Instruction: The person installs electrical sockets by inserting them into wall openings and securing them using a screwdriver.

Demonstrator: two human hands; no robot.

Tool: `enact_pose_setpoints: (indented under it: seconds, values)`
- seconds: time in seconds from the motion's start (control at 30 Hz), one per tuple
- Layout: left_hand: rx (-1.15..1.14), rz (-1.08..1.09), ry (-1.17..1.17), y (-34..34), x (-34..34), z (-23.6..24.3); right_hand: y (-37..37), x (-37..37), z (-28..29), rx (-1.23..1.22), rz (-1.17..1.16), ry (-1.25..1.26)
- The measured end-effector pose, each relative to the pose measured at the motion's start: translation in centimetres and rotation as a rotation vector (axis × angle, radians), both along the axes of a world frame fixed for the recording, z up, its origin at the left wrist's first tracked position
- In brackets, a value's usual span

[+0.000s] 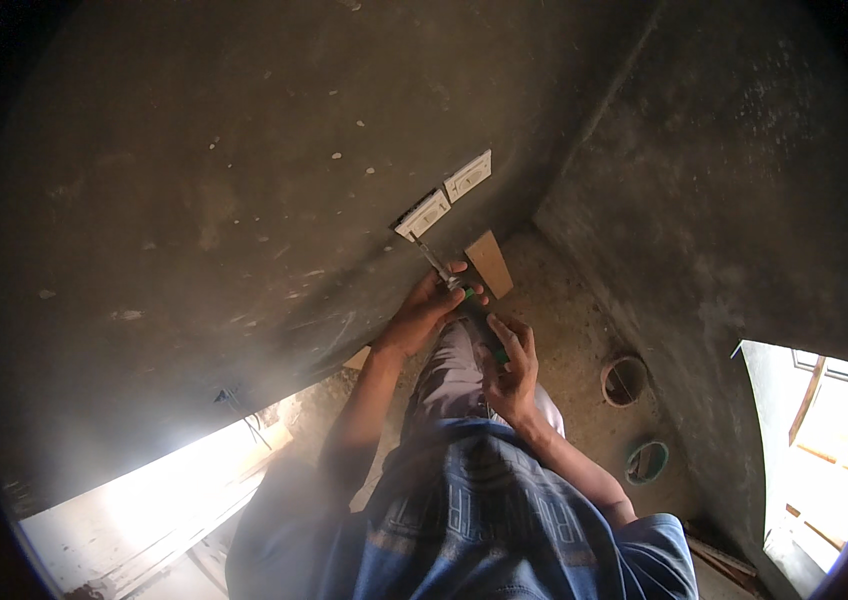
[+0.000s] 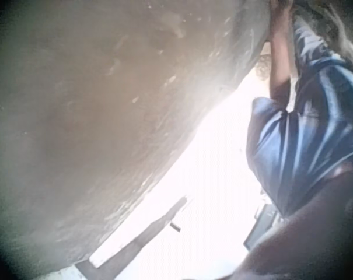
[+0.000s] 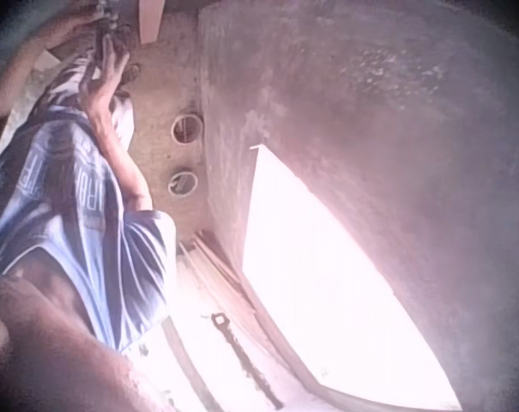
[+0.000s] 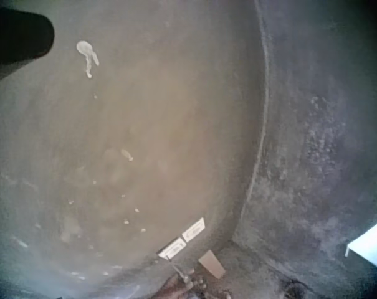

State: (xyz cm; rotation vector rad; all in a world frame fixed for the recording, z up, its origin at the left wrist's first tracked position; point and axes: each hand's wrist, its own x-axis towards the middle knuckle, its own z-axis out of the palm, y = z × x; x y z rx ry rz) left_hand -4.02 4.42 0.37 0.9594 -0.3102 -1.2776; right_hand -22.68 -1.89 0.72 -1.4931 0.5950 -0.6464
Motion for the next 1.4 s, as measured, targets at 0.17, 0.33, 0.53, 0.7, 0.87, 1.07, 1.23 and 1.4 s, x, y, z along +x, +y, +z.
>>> enact_pose_setpoints:
  seconds: [0.17, 0.33, 0.53, 0.7, 0.87, 1.07, 1.23, 1.4]
  values:
    - [0.109, 0.019, 0.047, -0.2, 0.1, -0.4, -3.0, -0.7, -1.2, 1.469, 0.138, -0.181]
    - [0.053, 0.018, 0.044, 0.1, 0.3, -0.1, -0.6, 0.8, 0.6, -0.138, -0.142, 0.046]
    - [0.048, 0.030, 0.045, -0.4, 0.2, 0.4, -2.5, -0.7, -0.2, 1.224, 0.083, -0.049]
    - [0.037, 0.031, 0.010, -0.2, 0.4, 0.0, -1.2, 0.0, 0.3, 0.953, 0.041, -0.069]
    - [-0.021, 0.042, 0.084, -0.7, 0.7, 0.0, -2.0, 0.1, -0.1, 1.179, 0.019, -0.137]
    - [-0.010, 0.034, 0.023, -0.6, 1.2, -0.2, -1.4, 0.3, 0.9, -0.043, -0.097, 0.002]
    - [0.014, 0.080, 0.051, -0.8, 1.1, -0.2, -2.3, -0.3, 0.1, 0.677, 0.064, -0.026]
    - [0.051, 0.023, 0.018, -2.6, -0.1, -0.3, -3.4, -1.6, 0.1, 0.413, -0.004, 0.076]
